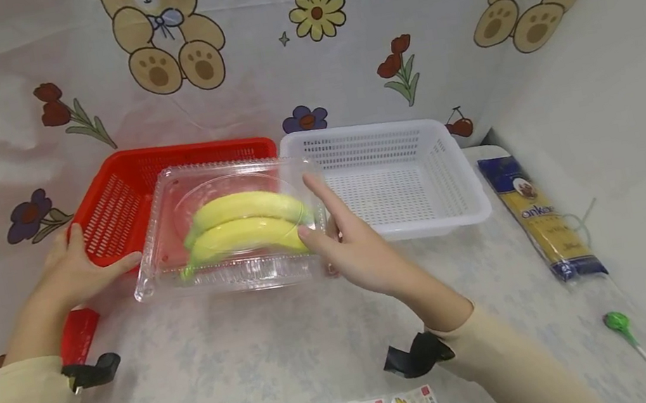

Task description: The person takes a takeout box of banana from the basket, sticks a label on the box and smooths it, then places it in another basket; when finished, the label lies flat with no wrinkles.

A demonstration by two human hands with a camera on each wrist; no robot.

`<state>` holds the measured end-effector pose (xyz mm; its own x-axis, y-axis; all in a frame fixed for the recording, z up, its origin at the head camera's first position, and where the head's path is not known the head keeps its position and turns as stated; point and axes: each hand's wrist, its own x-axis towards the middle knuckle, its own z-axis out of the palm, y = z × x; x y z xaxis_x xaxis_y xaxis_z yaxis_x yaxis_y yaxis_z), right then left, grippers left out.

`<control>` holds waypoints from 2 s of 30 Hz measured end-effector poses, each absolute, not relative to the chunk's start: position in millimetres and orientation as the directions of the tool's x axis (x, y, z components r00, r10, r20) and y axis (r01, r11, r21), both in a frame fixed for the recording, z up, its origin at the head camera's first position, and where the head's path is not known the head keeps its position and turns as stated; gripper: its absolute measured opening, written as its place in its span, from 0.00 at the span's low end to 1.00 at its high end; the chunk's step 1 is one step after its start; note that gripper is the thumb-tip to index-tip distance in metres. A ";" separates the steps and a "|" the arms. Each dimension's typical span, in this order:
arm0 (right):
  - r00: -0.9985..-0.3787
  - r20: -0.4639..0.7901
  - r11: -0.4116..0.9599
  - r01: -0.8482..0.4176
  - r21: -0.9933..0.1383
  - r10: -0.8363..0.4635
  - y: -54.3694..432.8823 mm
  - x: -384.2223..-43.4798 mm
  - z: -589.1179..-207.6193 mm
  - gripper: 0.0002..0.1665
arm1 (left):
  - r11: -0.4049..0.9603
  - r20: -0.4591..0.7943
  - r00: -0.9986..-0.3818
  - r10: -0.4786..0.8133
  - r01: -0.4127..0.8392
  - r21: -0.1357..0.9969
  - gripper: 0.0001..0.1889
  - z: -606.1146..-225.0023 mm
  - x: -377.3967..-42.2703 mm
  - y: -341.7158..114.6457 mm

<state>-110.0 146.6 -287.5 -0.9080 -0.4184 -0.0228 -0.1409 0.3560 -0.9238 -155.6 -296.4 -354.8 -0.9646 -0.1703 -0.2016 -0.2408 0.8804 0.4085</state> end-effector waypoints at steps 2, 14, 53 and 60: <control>-0.907 -0.036 0.359 -0.129 -0.924 -0.419 152.6 -101.0 -289.4 0.41 | 0.882 -0.190 -0.967 -0.172 -0.237 0.407 0.75 -355.5 -154.6 -297.1; -0.908 -0.058 0.370 -0.110 -0.923 -0.415 177.7 -64.2 -304.8 0.42 | 0.873 0.186 -0.975 -0.120 -0.014 0.488 0.47 -329.9 -126.9 -257.2; -0.921 -0.176 0.444 0.003 -0.896 -0.349 269.8 -28.8 -386.2 0.45 | 0.761 -0.106 -0.957 0.271 0.145 0.632 0.67 -387.0 -27.4 -65.1; -0.924 -0.176 0.446 0.006 -0.895 -0.341 284.4 -34.6 -390.6 0.45 | 0.744 -0.090 -0.943 0.319 0.191 0.640 0.67 -394.7 -40.8 -51.2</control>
<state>-34.6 284.4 -390.6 -0.9236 -0.3408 -0.1757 0.0056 0.4462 -0.8949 -40.8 -51.2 -394.7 -0.9435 0.3191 -0.0900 0.1907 0.7444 0.6399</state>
